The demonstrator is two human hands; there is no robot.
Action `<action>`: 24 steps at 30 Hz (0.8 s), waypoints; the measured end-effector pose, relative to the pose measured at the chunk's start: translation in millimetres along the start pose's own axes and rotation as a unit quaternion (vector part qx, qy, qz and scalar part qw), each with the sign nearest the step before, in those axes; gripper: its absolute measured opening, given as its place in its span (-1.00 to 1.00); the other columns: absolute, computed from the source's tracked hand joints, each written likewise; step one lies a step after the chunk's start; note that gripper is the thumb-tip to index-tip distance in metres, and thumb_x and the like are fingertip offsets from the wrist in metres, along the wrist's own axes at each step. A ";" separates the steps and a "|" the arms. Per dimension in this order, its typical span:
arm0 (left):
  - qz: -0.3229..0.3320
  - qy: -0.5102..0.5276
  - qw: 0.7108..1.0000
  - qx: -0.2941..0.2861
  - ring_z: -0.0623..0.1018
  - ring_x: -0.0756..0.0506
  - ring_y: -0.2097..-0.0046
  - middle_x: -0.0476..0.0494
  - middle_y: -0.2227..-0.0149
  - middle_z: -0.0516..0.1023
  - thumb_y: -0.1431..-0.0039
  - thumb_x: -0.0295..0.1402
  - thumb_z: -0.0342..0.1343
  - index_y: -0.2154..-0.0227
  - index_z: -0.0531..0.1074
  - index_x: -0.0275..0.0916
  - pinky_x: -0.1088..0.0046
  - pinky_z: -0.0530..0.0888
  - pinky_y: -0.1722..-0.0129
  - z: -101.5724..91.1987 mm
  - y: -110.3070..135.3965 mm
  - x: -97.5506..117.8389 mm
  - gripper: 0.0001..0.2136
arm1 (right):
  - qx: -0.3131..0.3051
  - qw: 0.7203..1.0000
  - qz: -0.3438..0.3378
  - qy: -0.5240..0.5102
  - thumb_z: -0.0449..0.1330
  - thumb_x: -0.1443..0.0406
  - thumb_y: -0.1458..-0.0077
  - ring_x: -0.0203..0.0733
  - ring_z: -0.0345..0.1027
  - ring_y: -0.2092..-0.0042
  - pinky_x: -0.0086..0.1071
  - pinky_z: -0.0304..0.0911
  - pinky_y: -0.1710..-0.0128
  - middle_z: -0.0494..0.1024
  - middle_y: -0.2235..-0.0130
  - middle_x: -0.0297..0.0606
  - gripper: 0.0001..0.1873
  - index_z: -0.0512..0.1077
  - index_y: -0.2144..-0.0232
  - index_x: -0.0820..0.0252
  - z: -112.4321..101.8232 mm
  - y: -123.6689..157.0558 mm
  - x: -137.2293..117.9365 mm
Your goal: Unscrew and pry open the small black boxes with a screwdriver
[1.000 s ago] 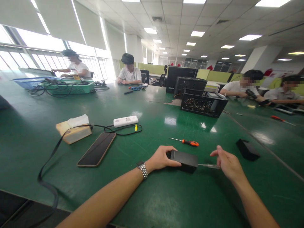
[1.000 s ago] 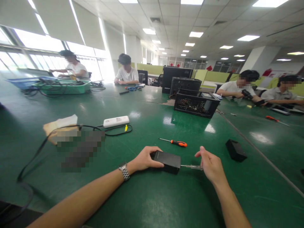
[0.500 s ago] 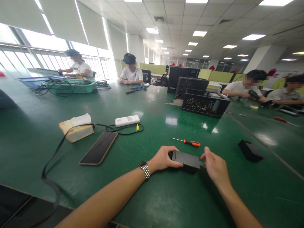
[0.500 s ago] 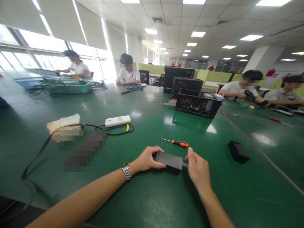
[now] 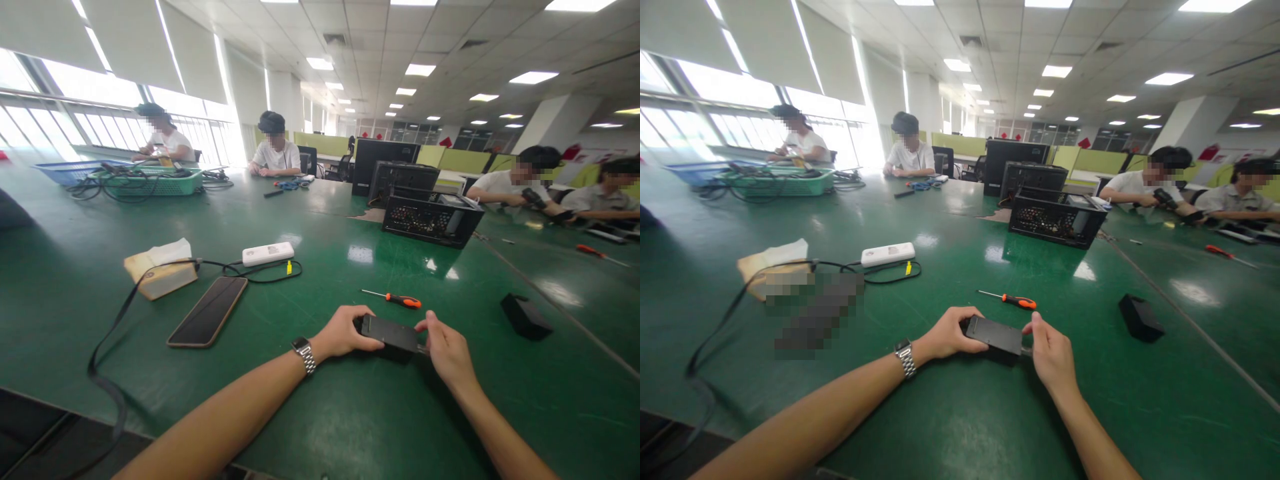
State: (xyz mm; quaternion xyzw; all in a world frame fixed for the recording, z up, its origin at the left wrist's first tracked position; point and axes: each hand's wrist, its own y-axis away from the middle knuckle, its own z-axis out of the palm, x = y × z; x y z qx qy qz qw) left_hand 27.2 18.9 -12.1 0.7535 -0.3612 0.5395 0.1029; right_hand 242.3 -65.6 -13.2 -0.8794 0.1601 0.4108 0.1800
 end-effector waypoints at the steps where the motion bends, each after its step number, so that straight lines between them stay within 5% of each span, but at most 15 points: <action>1: 0.001 0.001 1.000 -0.001 0.37 0.00 0.40 0.04 0.46 0.40 0.19 -0.28 0.37 0.36 0.48 -0.33 0.58 0.27 0.42 -0.1 -0.1 0.0 -0.68 | -0.002 1.000 0.001 -0.010 -0.16 -0.20 -0.13 -0.19 0.21 0.59 -0.38 0.07 0.55 0.24 0.70 -0.38 -0.31 0.47 0.52 0.16 0.3 -0.3 0.5; 9: 0.004 -0.014 1.000 -0.018 0.36 0.00 0.39 0.04 0.45 0.38 0.14 -0.26 0.36 0.37 0.46 -0.33 0.58 0.26 0.42 -3.4 -0.1 2.8 -0.69 | -0.011 0.999 0.010 -0.034 -0.08 -0.19 -0.10 -0.21 0.20 0.58 -0.39 0.08 0.52 0.24 0.70 -0.39 -0.37 0.42 0.59 0.14 0.9 -0.4 2.4; 15: -0.011 0.007 1.000 -0.019 0.37 -0.02 0.38 0.01 0.44 0.39 0.15 -0.21 0.36 0.32 0.48 -0.34 0.56 0.28 0.41 -2.9 1.6 3.4 -0.64 | -0.046 0.991 0.083 -0.089 -0.03 -0.23 -0.03 -0.27 0.17 0.66 -0.41 0.11 0.62 0.18 0.75 -0.45 -0.36 0.40 0.60 0.18 -1.8 -6.6 0.3; 24: -0.012 0.012 1.000 0.018 0.34 0.01 0.44 0.02 0.49 0.37 0.10 -0.09 0.32 0.42 0.46 -0.36 0.57 0.24 0.48 -0.5 5.0 0.8 -0.61 | -0.139 0.965 0.173 -0.143 -0.04 -0.22 -0.03 -0.36 0.06 0.78 -0.54 -0.19 0.82 0.23 0.79 -0.40 -0.35 0.37 0.64 0.20 -7.6 -8.0 -7.4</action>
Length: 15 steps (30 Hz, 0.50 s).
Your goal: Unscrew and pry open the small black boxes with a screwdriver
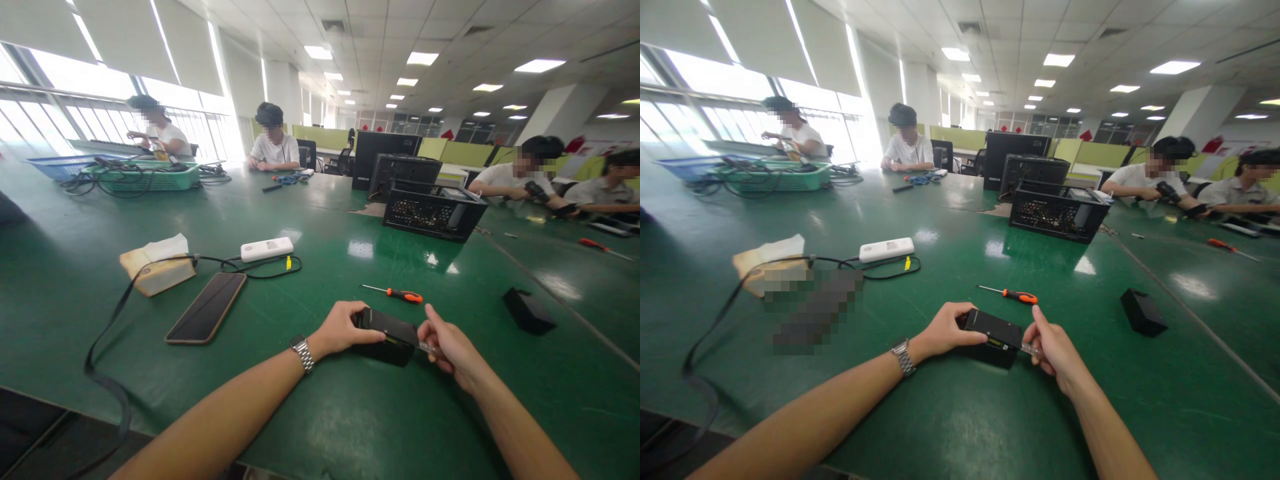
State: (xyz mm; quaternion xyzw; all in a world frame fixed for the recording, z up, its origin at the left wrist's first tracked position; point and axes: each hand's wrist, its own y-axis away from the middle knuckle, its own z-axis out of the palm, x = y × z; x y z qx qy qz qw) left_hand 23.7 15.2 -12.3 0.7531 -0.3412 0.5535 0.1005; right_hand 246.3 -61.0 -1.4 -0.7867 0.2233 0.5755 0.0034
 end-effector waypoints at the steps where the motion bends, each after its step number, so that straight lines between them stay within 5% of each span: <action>1: -0.002 -0.011 1.000 0.008 0.33 0.01 0.44 0.02 0.50 0.36 0.08 -0.07 0.30 0.44 0.45 -0.36 0.57 0.23 0.49 0.1 0.2 -0.3 -0.61 | -0.007 1.000 0.004 -0.006 -0.04 -0.21 -0.03 -0.38 0.03 0.78 -0.55 -0.19 0.81 0.24 0.79 -0.40 -0.36 0.38 0.61 0.20 -0.3 0.6 -0.7; 9: -0.027 -0.028 0.998 0.040 0.36 0.00 0.45 0.00 0.50 0.39 -0.01 -0.03 0.20 0.46 0.42 -0.34 0.55 0.24 0.49 -0.7 1.0 0.3 -0.62 | -0.043 0.992 -0.105 -0.056 0.26 -0.02 0.08 -0.45 0.05 0.63 -0.55 -0.11 0.70 0.38 0.50 -0.40 -0.55 0.41 0.27 0.20 -8.5 12.5 0.9; 12: -0.032 -0.016 0.998 0.060 0.38 -0.01 0.42 -0.01 0.46 0.41 0.01 -0.15 0.24 0.38 0.43 -0.32 0.54 0.27 0.44 -0.4 0.9 -0.4 -0.69 | -0.088 0.985 -0.137 -0.063 0.34 0.12 0.14 -0.45 0.08 0.57 -0.52 -0.03 0.64 0.40 0.38 -0.38 -0.60 0.39 0.27 0.17 -14.9 12.6 4.8; 15: -0.035 -0.023 0.997 0.060 0.37 -0.01 0.40 0.00 0.45 0.40 0.04 -0.24 0.24 0.37 0.44 -0.32 0.55 0.28 0.42 -1.2 -0.2 -1.3 -0.75 | -0.100 0.984 -0.144 -0.040 0.32 0.12 0.09 -0.39 0.12 0.55 -0.47 0.04 0.57 0.36 0.50 -0.42 -0.68 0.40 0.36 0.21 -19.3 9.3 6.3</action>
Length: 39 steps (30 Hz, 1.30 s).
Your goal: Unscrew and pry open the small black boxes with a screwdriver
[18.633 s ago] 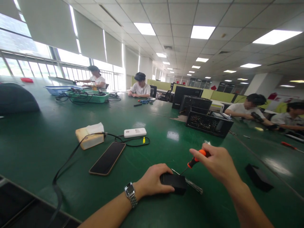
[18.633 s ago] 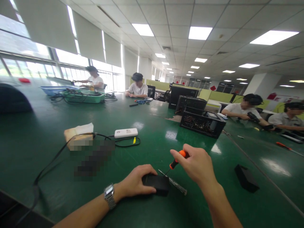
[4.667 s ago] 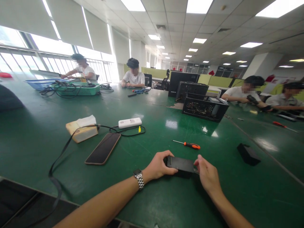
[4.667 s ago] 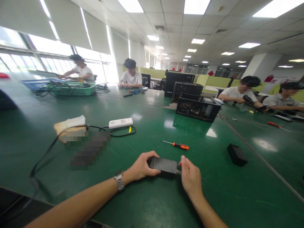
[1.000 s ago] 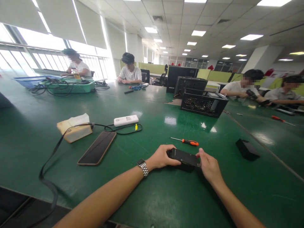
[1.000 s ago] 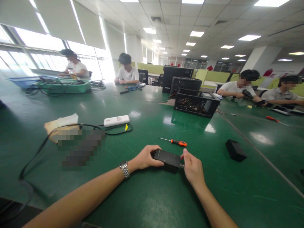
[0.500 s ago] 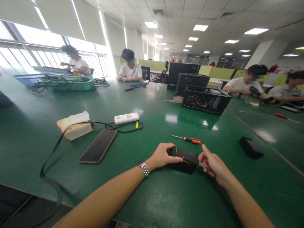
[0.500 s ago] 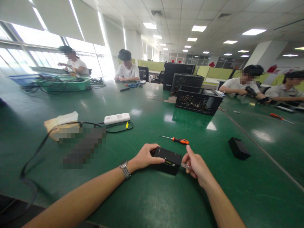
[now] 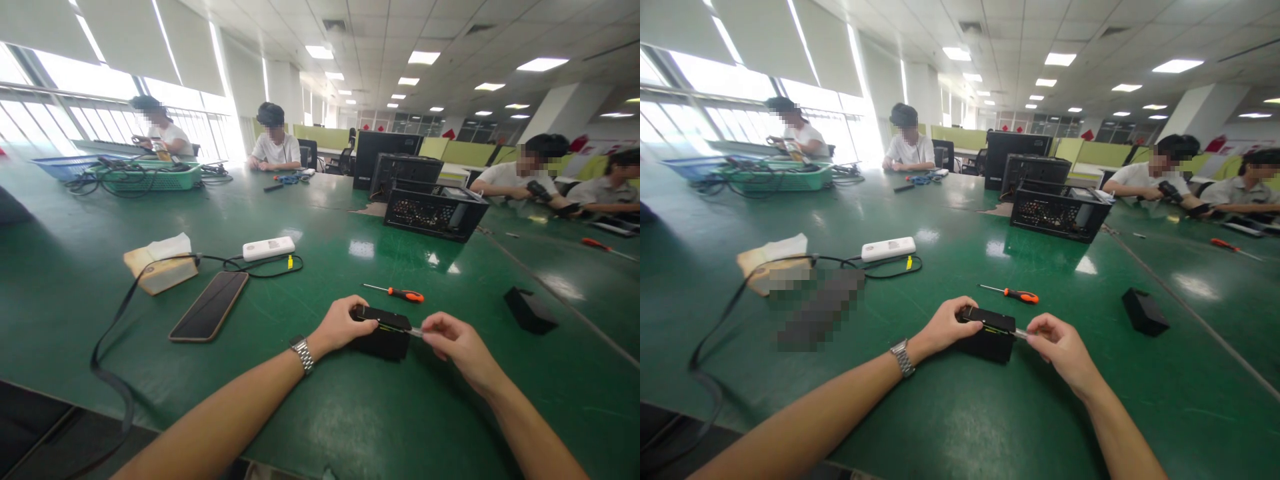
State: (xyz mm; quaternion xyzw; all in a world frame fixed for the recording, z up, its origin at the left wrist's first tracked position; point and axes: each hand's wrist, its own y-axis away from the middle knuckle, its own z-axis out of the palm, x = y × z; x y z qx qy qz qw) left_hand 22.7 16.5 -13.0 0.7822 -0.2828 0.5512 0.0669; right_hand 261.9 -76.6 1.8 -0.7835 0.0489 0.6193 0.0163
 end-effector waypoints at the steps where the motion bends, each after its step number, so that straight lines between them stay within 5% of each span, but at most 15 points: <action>1: -0.001 -0.002 1.000 -0.005 0.37 -0.01 0.40 0.00 0.45 0.39 0.05 -0.26 0.23 0.36 0.44 -0.32 0.55 0.27 0.43 -0.4 -0.4 -0.1 -0.76 | 0.008 1.000 0.001 0.009 0.30 0.09 0.07 -0.37 0.12 0.56 -0.45 0.06 0.56 0.33 0.56 -0.43 -0.67 0.41 0.38 0.22 -0.7 -0.9 0.0; 11: 0.043 -0.067 0.996 -0.042 0.33 0.01 0.44 0.03 0.43 0.38 0.17 -0.33 0.25 0.28 0.41 -0.28 0.57 0.25 0.48 -1.6 15.6 8.3 -0.68 | 0.057 0.991 -0.003 0.118 0.07 0.00 -0.11 -0.28 0.21 0.51 -0.44 0.09 0.53 0.34 0.56 -0.39 -0.59 0.47 0.32 0.21 11.3 0.7 8.9; 17: 0.080 -0.150 0.985 -0.005 0.36 -0.01 0.43 0.02 0.43 0.43 0.20 -0.33 0.25 0.31 0.43 -0.24 0.55 0.28 0.43 0.3 21.3 12.2 -0.70 | 0.146 0.950 -0.046 0.272 -0.07 0.04 -0.17 -0.25 0.21 0.48 -0.42 0.08 0.44 0.28 0.59 -0.40 -0.57 0.35 0.54 0.17 25.3 4.9 11.5; 23: 0.058 -0.115 0.992 -0.013 0.31 0.03 0.47 0.05 0.47 0.37 0.20 -0.34 0.26 0.32 0.41 -0.26 0.58 0.23 0.49 1.1 20.1 10.6 -0.70 | 0.153 0.942 -0.037 0.296 -0.06 0.03 -0.15 -0.30 0.10 0.54 -0.43 -0.02 0.50 0.14 0.64 -0.44 -0.54 0.08 0.67 0.13 25.8 2.7 12.6; 30: 0.047 -0.109 0.993 -0.014 0.31 0.03 0.47 0.04 0.46 0.38 0.20 -0.35 0.26 0.32 0.41 -0.27 0.59 0.23 0.51 -0.3 20.7 13.1 -0.70 | 0.247 0.904 -0.003 0.350 -0.03 -0.03 -0.15 -0.30 0.08 0.55 -0.44 -0.05 0.50 0.16 0.65 -0.43 -0.49 0.12 0.68 0.14 26.2 12.1 -0.9; 39: 0.044 -0.114 0.992 -0.008 0.31 0.03 0.47 0.05 0.46 0.37 0.20 -0.33 0.27 0.32 0.40 -0.25 0.59 0.22 0.51 2.7 21.0 11.5 -0.68 | 0.199 0.907 0.051 0.367 -0.19 -0.08 -0.21 -0.20 0.19 0.48 -0.41 -0.04 0.48 0.34 0.58 -0.32 -0.44 0.18 0.64 0.11 36.3 14.3 4.0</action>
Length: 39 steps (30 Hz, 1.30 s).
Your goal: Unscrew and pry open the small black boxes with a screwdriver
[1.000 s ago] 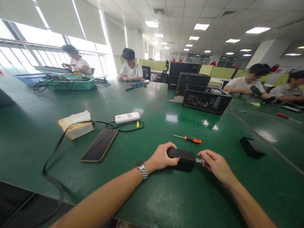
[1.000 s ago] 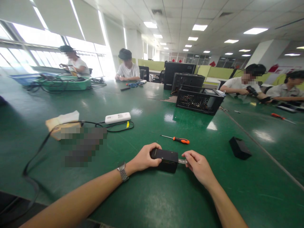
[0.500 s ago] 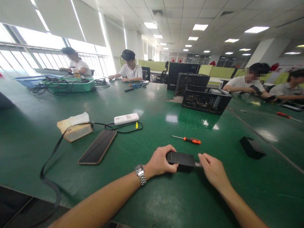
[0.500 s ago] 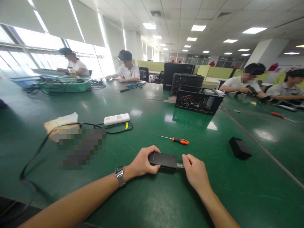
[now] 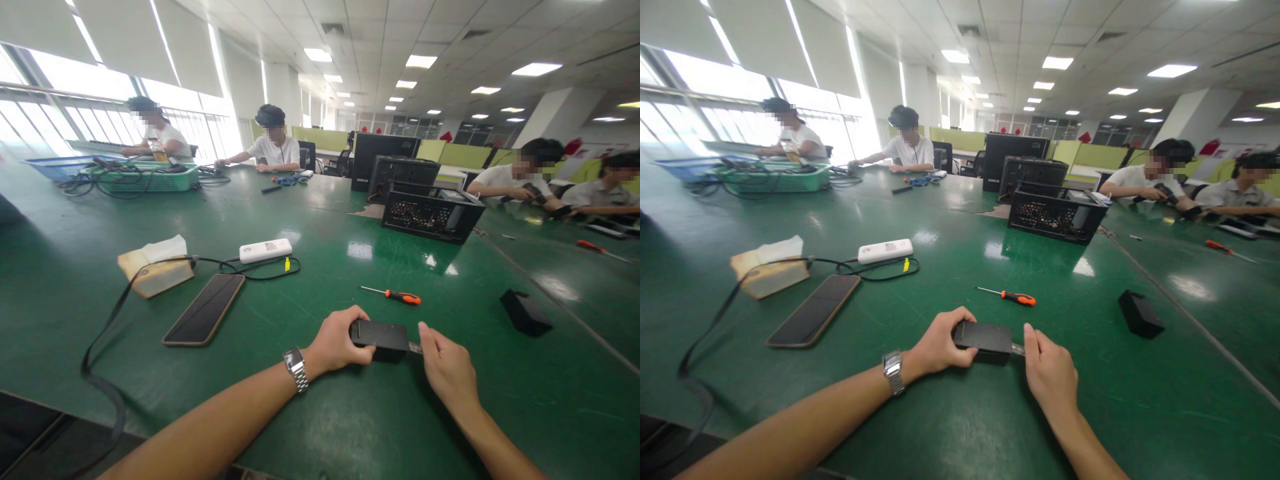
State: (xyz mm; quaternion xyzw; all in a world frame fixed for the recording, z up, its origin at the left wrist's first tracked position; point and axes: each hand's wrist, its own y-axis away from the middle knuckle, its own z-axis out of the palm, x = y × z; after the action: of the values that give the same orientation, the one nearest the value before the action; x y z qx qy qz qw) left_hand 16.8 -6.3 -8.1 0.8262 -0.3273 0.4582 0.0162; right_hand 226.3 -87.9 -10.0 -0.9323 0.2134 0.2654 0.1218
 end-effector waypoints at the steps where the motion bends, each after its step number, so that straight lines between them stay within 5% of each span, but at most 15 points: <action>1: -0.001 0.001 1.000 0.000 0.30 0.03 0.47 0.05 0.46 0.37 0.21 -0.33 0.27 0.32 0.40 -0.26 0.59 0.22 0.51 0.1 0.0 0.1 -0.69 | -0.006 1.000 -0.006 0.000 -0.20 -0.08 -0.21 -0.19 0.19 0.48 -0.40 -0.04 0.47 0.35 0.58 -0.31 -0.44 0.18 0.64 0.11 0.9 0.1 0.8; 9: 0.002 -0.002 1.000 -0.004 0.31 0.03 0.47 0.05 0.47 0.38 0.19 -0.29 0.28 0.30 0.42 -0.26 0.59 0.23 0.51 0.5 -0.3 -2.9 -0.67 | -0.060 0.996 -0.042 -0.055 -0.17 -0.09 -0.19 -0.25 0.07 0.51 -0.37 -0.07 0.47 0.18 0.63 -0.34 -0.41 0.07 0.71 0.14 -1.8 -6.9 5.2; 14: -0.017 -0.012 1.000 0.012 0.35 0.02 0.45 0.03 0.43 0.42 0.17 -0.27 0.29 0.29 0.41 -0.24 0.59 0.24 0.50 2.9 2.4 -3.0 -0.67 | -0.200 0.951 0.024 -0.236 -0.03 -0.11 -0.14 -0.36 -0.06 0.56 -0.47 -0.14 0.58 0.07 0.59 -0.48 -0.52 0.29 0.48 0.16 -26.0 -6.4 3.5; 18: -0.034 -0.026 0.999 0.034 0.39 -0.01 0.42 0.00 0.38 0.46 0.14 -0.24 0.27 0.27 0.40 -0.22 0.57 0.27 0.47 5.6 5.1 0.0 -0.66 | -0.297 0.919 0.024 -0.259 0.03 -0.09 -0.12 -0.40 -0.19 0.60 -0.50 -0.25 0.62 -0.01 0.61 -0.56 -0.56 0.32 0.31 0.16 -34.5 1.6 9.2; 28: -0.024 -0.027 0.999 0.026 0.41 -0.03 0.39 -0.01 0.38 0.46 0.11 -0.25 0.27 0.27 0.42 -0.23 0.57 0.26 0.47 3.2 4.9 3.4 -0.68 | -0.241 0.950 -0.073 -0.185 -0.10 -0.05 -0.21 -0.33 0.03 0.50 -0.46 -0.03 0.51 0.13 0.57 -0.47 -0.53 0.36 0.38 0.17 -15.0 22.7 11.8; 34: -0.030 -0.041 0.998 0.039 0.39 -0.01 0.42 0.00 0.39 0.45 0.12 -0.22 0.28 0.26 0.42 -0.23 0.57 0.25 0.48 4.8 6.0 1.8 -0.66 | -0.268 0.921 0.086 -0.268 -0.02 -0.18 -0.05 -0.41 -0.20 0.64 -0.49 -0.23 0.65 -0.03 0.68 -0.56 -0.43 0.38 0.43 0.20 -34.1 21.1 30.4; 39: -0.027 -0.051 0.997 0.042 0.41 -0.02 0.43 -0.02 0.40 0.47 0.11 -0.19 0.27 0.27 0.43 -0.24 0.56 0.25 0.50 6.0 3.0 4.3 -0.66 | -0.273 0.913 0.132 -0.271 0.07 -0.21 0.07 -0.42 -0.18 0.67 -0.48 -0.22 0.68 0.01 0.72 -0.53 -0.43 0.42 0.51 0.18 -53.0 41.6 46.7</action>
State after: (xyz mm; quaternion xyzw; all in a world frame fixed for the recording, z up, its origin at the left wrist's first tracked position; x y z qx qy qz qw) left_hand 21.2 -12.9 -9.1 0.8570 -0.2862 0.4278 -0.0231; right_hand 266.4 -158.1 3.7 -0.7846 0.2127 0.5698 -0.1206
